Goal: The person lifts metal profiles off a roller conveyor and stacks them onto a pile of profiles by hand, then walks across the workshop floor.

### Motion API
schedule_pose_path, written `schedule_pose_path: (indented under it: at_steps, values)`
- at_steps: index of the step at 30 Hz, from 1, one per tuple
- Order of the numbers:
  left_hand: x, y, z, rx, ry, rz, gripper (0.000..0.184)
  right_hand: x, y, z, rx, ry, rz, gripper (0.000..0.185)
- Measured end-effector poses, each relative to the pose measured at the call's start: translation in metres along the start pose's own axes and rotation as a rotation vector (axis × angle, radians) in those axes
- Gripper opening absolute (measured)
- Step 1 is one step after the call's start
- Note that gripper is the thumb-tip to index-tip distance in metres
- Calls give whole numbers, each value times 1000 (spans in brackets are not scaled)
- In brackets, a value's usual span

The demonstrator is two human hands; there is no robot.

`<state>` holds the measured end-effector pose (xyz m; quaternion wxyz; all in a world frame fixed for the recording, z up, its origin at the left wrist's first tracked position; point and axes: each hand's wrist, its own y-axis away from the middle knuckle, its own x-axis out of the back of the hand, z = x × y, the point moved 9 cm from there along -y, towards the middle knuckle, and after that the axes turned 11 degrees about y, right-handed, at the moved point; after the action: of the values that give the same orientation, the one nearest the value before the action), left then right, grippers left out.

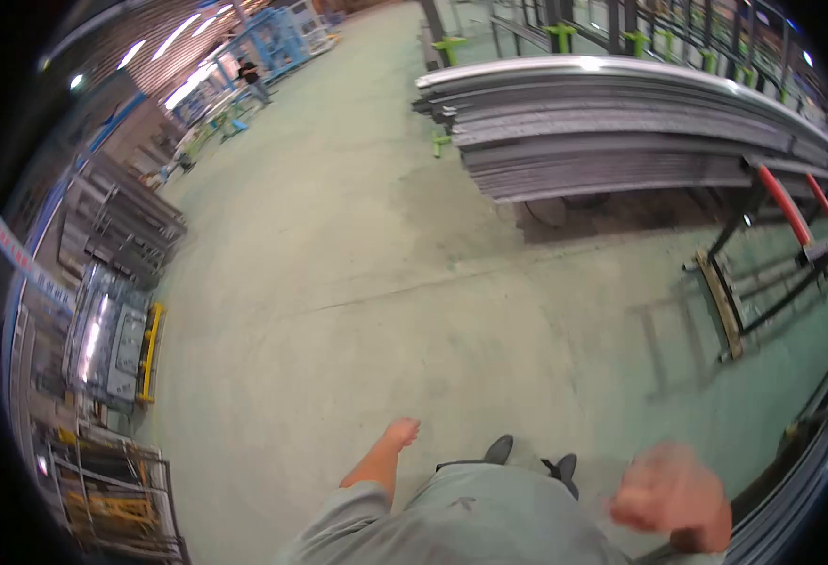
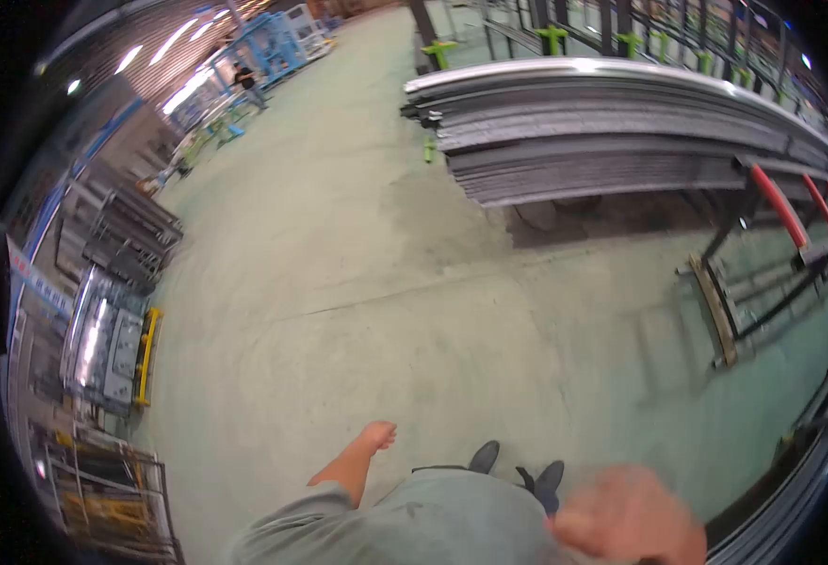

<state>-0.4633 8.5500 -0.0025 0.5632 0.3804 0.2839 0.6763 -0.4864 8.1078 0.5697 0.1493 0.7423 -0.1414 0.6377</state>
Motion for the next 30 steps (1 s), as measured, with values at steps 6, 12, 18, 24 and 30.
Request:
schedule_pose_path:
  at_steps: [6,12,18,24,30]
  values:
    - [-59,6,23,11,-29,-154,18,21,0,-21,300,-842,242,28]
    - [-66,7,-12,92,-233,-207,22,25,-3,-37,501,-1074,218,43]
    - [-24,-4,-37,177,-181,-147,27,23,-13,-50,490,-1022,-6,47]
    - [-2,-3,-45,162,-54,-61,27,37,-34,-48,566,-888,98,36]
    - [-8,5,-62,180,12,-116,22,100,-26,-21,119,-265,629,21]
